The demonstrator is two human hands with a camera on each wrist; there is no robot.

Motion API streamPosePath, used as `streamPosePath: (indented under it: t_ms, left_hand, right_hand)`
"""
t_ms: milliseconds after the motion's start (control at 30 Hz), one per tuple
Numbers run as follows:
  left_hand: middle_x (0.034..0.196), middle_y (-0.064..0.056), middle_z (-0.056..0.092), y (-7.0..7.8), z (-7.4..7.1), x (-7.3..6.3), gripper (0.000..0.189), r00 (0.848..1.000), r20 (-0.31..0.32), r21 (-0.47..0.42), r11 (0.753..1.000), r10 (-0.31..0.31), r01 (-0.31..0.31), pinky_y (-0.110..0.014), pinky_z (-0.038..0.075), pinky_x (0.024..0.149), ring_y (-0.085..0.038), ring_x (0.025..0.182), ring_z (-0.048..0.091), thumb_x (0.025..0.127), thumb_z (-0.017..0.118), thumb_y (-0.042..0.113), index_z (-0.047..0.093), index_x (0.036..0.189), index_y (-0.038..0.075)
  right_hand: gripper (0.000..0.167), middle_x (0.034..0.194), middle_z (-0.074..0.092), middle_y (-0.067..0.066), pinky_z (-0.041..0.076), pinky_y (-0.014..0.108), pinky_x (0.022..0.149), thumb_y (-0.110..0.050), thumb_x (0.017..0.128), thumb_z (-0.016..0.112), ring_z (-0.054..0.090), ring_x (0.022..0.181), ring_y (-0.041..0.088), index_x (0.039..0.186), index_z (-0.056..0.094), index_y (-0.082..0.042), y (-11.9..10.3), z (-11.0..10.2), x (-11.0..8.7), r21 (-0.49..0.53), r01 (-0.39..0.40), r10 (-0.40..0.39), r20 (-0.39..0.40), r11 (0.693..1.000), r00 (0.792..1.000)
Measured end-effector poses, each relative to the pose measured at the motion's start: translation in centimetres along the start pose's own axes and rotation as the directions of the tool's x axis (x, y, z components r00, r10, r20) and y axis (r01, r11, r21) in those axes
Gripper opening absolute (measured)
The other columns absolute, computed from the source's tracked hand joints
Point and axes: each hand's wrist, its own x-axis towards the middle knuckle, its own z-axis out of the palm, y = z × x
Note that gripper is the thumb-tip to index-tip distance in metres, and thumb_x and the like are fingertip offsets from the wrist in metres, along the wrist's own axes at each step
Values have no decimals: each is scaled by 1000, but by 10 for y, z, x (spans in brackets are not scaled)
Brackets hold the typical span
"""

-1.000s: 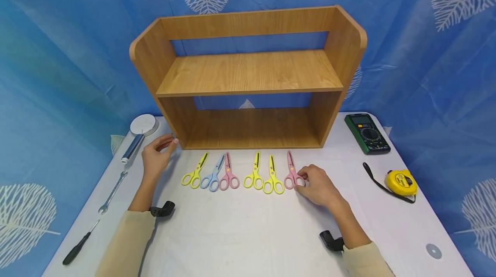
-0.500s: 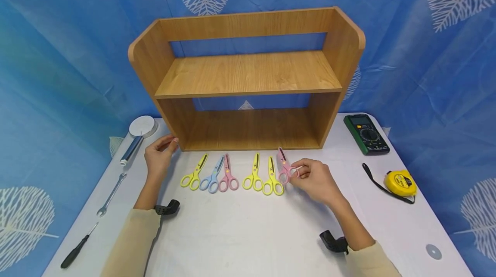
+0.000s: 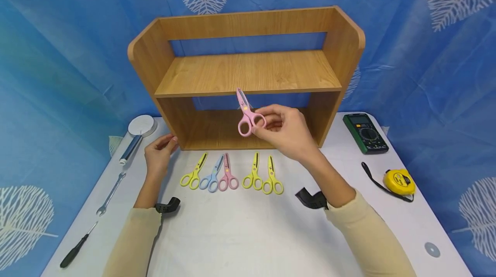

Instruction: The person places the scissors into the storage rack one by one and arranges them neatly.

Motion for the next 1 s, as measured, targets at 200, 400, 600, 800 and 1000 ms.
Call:
streamPosePath:
  t_ms: [200, 400, 600, 800, 1000]
  left_hand:
    - [92, 6, 74, 0, 1, 1, 29, 1000, 2, -28, 1000, -3, 4, -21, 65, 79, -7, 84, 73, 91, 79, 10, 74, 116, -5]
    - [94, 4, 74, -1, 0, 1, 28, 1000, -11, -21, 1000, -1, 1, -19, 64, 78, -4, 84, 72, 92, 78, 8, 74, 116, -6]
    - [95, 7, 74, -2, 0, 0, 29, 1000, -6, -17, 1000, 8, -8, -19, 64, 78, -2, 84, 72, 93, 78, 10, 74, 117, -5]
    - [99, 1, 75, -5, 1, 0, 28, 1000, -23, -23, 1000, -1, 0, -20, 65, 80, -8, 88, 74, 93, 78, 11, 74, 116, -4]
    - [107, -11, 76, -5, 2, 0, 29, 1000, -22, -10, 1000, 1, -1, -22, 65, 81, -14, 91, 75, 93, 78, 12, 74, 118, -3]
  right_hand:
    - [38, 95, 75, 9, 58, 18, 67, -19, 90, 81, 68, 83, 16, 126, 71, -8, -34, 22, 65, 5, 25, -25, -51, 1000, 998]
    - [36, 90, 75, 6, 55, 21, 61, -20, 91, 78, 70, 80, 18, 123, 71, -6, -54, 54, 120, 37, -3, 4, -7, 999, 1000]
    - [31, 93, 78, 7, 60, 23, 64, -16, 92, 77, 75, 81, 20, 120, 72, -5, -61, 90, 158, 83, -69, 66, 35, 994, 997]
    - [32, 97, 77, 4, 53, 19, 60, -21, 92, 79, 69, 80, 11, 119, 73, -6, -64, 120, 176, 42, -114, 113, 21, 993, 993]
    - [25, 92, 71, 1, 48, 19, 60, -27, 93, 75, 61, 81, 11, 112, 74, -9, -65, 134, 182, -75, -82, 85, 33, 994, 996]
